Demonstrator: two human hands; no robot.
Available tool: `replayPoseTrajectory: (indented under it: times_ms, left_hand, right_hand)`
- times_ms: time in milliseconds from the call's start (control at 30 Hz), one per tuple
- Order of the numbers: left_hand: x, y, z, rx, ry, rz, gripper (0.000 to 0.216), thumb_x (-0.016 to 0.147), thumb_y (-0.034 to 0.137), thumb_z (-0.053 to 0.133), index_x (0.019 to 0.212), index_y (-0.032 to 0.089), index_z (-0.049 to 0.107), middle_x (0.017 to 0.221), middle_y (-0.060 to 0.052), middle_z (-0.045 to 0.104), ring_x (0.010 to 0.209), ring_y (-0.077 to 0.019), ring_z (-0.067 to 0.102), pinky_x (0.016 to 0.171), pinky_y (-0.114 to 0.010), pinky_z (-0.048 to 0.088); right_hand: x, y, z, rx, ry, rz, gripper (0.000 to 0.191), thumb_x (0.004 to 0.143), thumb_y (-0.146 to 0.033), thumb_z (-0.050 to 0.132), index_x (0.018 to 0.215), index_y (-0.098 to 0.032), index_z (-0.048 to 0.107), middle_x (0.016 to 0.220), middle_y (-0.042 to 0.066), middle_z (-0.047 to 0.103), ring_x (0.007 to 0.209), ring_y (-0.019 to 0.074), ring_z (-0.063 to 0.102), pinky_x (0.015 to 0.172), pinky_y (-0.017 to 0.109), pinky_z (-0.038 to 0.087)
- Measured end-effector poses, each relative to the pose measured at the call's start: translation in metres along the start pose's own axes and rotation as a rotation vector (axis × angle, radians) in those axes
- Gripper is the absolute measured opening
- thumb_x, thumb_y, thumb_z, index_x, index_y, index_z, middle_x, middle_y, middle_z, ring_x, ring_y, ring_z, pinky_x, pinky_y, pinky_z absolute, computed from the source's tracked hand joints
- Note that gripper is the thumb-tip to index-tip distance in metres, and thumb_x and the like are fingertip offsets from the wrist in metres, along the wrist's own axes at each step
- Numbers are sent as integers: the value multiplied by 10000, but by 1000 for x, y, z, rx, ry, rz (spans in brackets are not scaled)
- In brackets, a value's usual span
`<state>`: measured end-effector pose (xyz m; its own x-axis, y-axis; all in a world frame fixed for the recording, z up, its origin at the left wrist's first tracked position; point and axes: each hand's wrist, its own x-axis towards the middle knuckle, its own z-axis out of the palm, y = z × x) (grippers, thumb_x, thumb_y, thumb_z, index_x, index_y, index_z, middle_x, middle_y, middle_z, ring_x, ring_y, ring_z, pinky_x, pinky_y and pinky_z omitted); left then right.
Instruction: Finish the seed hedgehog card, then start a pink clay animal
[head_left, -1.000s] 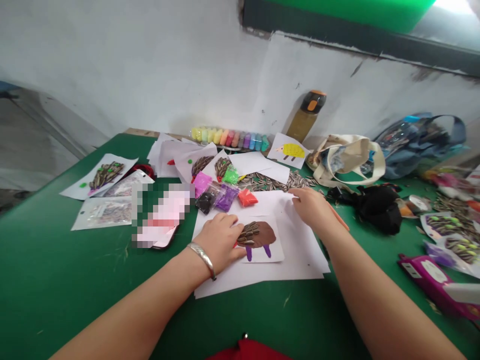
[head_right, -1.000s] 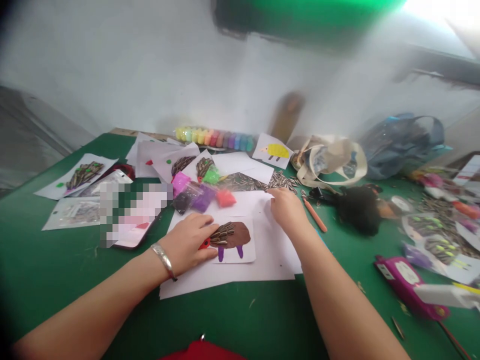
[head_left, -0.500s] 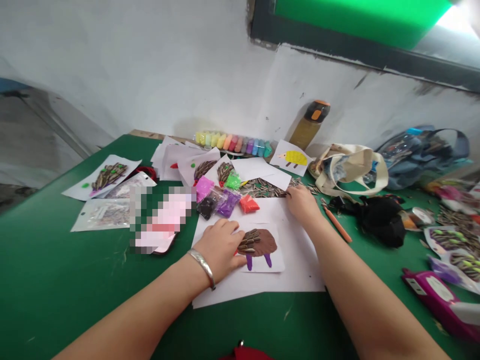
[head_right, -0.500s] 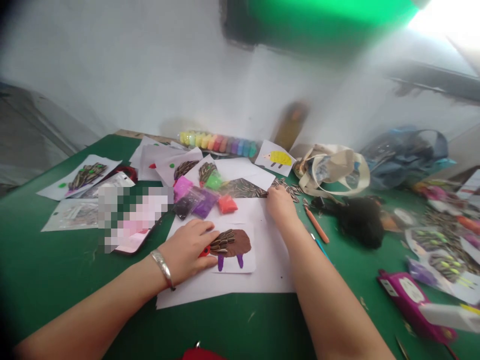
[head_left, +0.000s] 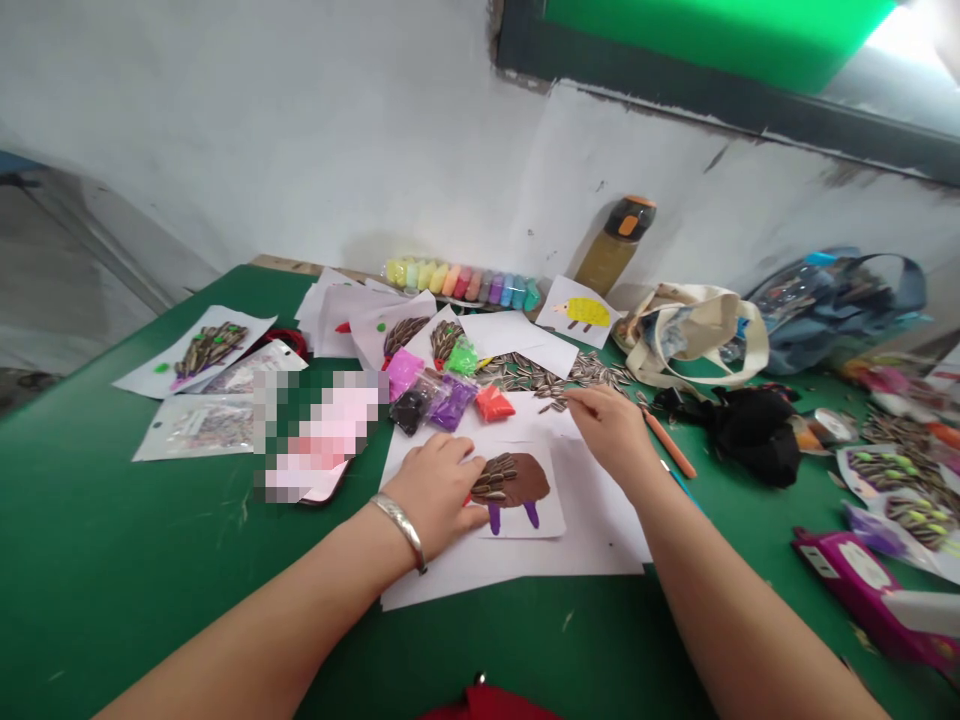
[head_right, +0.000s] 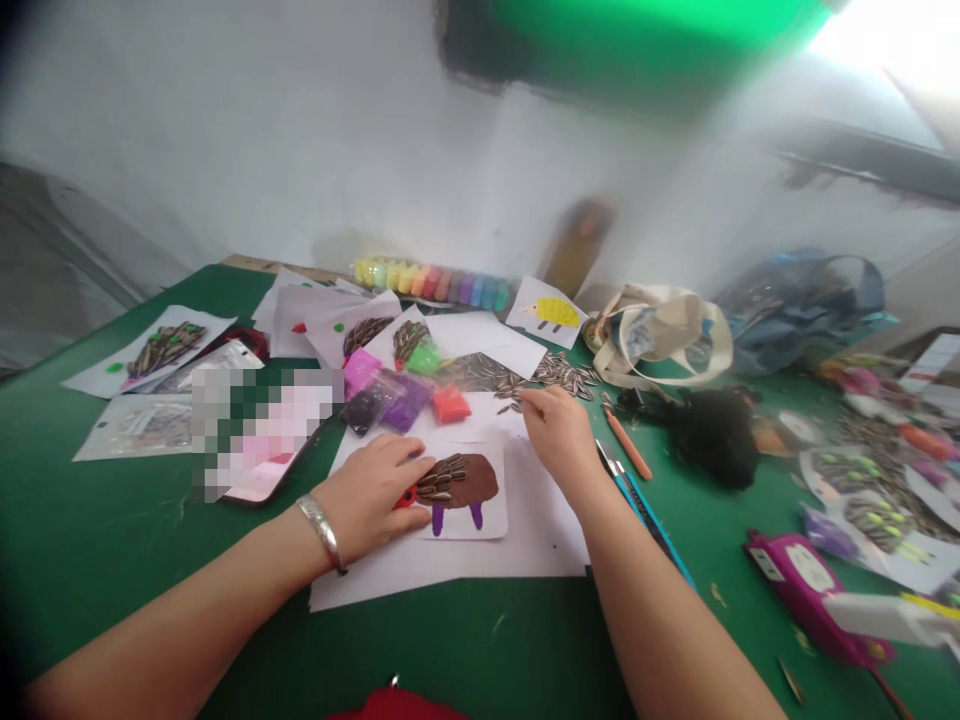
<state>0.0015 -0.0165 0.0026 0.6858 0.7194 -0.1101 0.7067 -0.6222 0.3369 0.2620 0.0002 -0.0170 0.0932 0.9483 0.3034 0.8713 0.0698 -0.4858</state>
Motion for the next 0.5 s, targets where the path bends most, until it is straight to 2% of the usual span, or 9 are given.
replayPoseTrajectory:
  times_ms: [133,233,300,367,500]
  left_hand:
    - [1,0,0,14,6,6,338,791,387,654,1062,187,623,1100,-108,589,1046,-293,507,903,-434,444]
    - [1,0,0,26,-11,5,348,791,393,660,1068,187,621,1119,-108,582,1050,-289,506,907,-424,442]
    - [2,0,0,27,-20,5,358,792,398,664,1073,181,622,1131,-111,576,1050,-288,505,908,-419,441]
    - [2,0,0,26,-23,8,357,795,399,662,1071,176,622,1126,-112,575,1042,-288,505,901,-418,443]
    - [2,0,0,21,-12,13,331,799,395,657,1053,185,622,1104,-105,576,1016,-282,510,888,-418,447]
  right_hand:
    - [-34,-23,0,294,-172,59,218,833,-269,542,935,-239,732,955,26,737,914,200,665,854,338,496]
    - [-55,-38,1,397,-229,74,224,831,-263,541,976,-228,708,957,26,740,889,187,672,824,322,508]
    - [-61,-45,1,425,-255,106,229,825,-249,542,1013,-219,670,815,4,727,737,168,660,693,294,514]
    - [-63,-48,1,439,-287,124,180,819,-236,549,965,-222,654,722,-20,699,651,156,637,611,271,494]
    - [-61,-47,2,451,-372,72,127,842,-219,550,849,-238,675,785,-20,729,712,158,673,668,268,506]
